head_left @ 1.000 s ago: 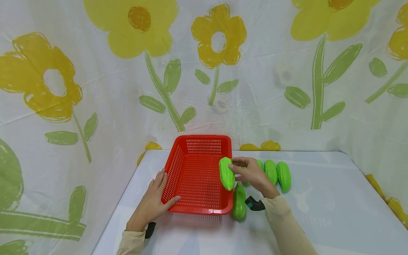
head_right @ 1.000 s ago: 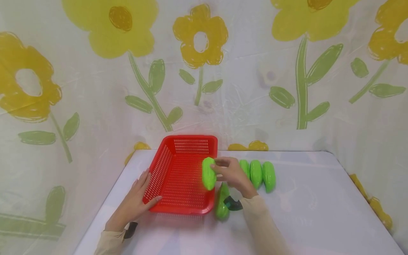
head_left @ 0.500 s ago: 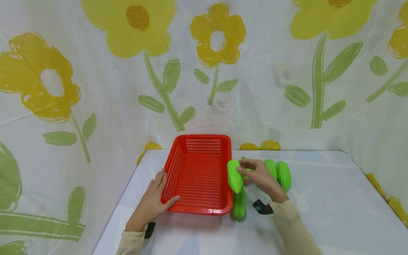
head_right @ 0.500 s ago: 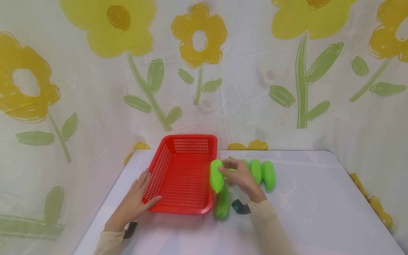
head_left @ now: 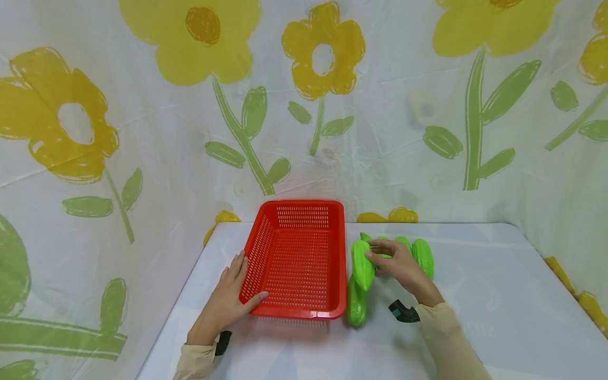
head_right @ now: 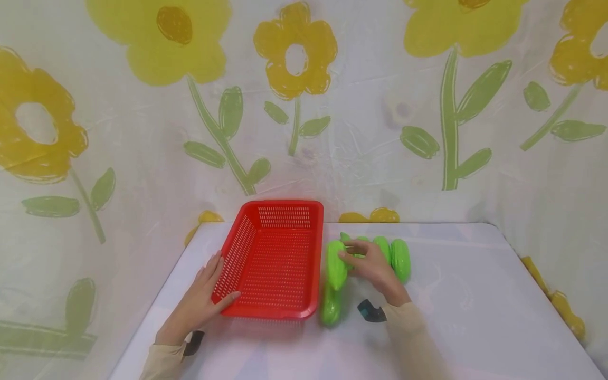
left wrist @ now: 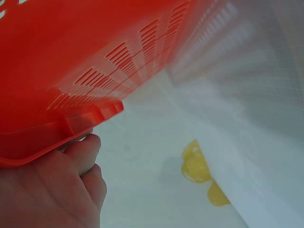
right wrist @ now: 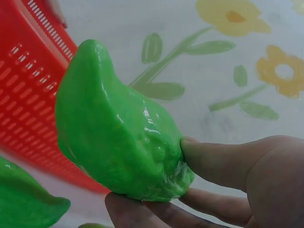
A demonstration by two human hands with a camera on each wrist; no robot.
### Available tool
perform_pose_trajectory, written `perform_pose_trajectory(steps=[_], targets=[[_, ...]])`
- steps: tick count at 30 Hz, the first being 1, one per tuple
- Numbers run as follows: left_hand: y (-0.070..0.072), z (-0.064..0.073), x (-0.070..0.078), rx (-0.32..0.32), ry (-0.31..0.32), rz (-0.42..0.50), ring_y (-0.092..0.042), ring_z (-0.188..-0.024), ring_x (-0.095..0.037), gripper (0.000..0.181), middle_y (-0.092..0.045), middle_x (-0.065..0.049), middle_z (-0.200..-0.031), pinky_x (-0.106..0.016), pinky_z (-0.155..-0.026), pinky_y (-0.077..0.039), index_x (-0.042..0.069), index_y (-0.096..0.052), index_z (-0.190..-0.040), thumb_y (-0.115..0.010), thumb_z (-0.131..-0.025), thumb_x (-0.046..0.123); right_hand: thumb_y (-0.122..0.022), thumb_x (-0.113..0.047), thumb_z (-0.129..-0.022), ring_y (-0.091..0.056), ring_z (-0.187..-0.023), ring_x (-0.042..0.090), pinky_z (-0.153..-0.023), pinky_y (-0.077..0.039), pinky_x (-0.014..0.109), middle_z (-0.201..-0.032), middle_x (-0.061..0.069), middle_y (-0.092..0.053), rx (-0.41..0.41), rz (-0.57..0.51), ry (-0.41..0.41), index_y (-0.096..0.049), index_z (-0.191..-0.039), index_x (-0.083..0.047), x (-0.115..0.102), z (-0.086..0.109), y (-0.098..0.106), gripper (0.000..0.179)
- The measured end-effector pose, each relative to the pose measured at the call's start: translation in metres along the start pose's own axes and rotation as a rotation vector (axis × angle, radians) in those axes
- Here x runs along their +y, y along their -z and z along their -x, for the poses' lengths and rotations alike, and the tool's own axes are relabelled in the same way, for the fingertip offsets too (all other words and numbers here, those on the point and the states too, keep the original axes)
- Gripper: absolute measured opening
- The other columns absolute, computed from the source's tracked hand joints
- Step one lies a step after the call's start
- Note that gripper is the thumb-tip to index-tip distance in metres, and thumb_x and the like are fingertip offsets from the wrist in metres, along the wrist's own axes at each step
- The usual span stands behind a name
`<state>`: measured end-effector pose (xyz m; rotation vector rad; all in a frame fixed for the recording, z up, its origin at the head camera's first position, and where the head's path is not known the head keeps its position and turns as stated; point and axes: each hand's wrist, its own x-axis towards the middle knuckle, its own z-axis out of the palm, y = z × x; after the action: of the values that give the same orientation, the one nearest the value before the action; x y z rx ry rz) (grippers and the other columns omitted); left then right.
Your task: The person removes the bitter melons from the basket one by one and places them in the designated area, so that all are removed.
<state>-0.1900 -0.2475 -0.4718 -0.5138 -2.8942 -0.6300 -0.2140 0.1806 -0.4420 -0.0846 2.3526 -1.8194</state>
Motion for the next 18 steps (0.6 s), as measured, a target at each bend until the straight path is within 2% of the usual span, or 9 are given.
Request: perform_pose_trajectory(steps=[9,18], targets=[[-0.002,0.0,-0.002,0.005,-0.004,-0.005,-0.019,-0.16,-0.04,0.105,-0.017,-0.019,-0.174,-0.065,-0.126,-0.022,-0.005,-0.025,-0.161,-0.068,-0.09,0.059,-0.067,-0.021,-0.102,-0.068,-0.117,0.028,-0.085,-0.065,0.043,-0.147,0.035,-0.051,-0.002,-0.003,-0.017,-0.046,-0.149,0.008,0.007,0.004,0.008,0.059],[-0.002,-0.001,0.0,0.016,-0.008,-0.015,-0.022,-0.159,-0.043,0.104,-0.019,-0.02,-0.173,-0.066,-0.125,-0.025,-0.005,-0.027,-0.16,-0.067,-0.091,0.06,-0.068,-0.025,-0.101,-0.068,-0.114,0.025,-0.085,-0.065,0.042,-0.147,0.033,-0.052,0.001,0.024,-0.056,-0.046,-0.151,0.004,0.016,0.008,0.015,0.062]])
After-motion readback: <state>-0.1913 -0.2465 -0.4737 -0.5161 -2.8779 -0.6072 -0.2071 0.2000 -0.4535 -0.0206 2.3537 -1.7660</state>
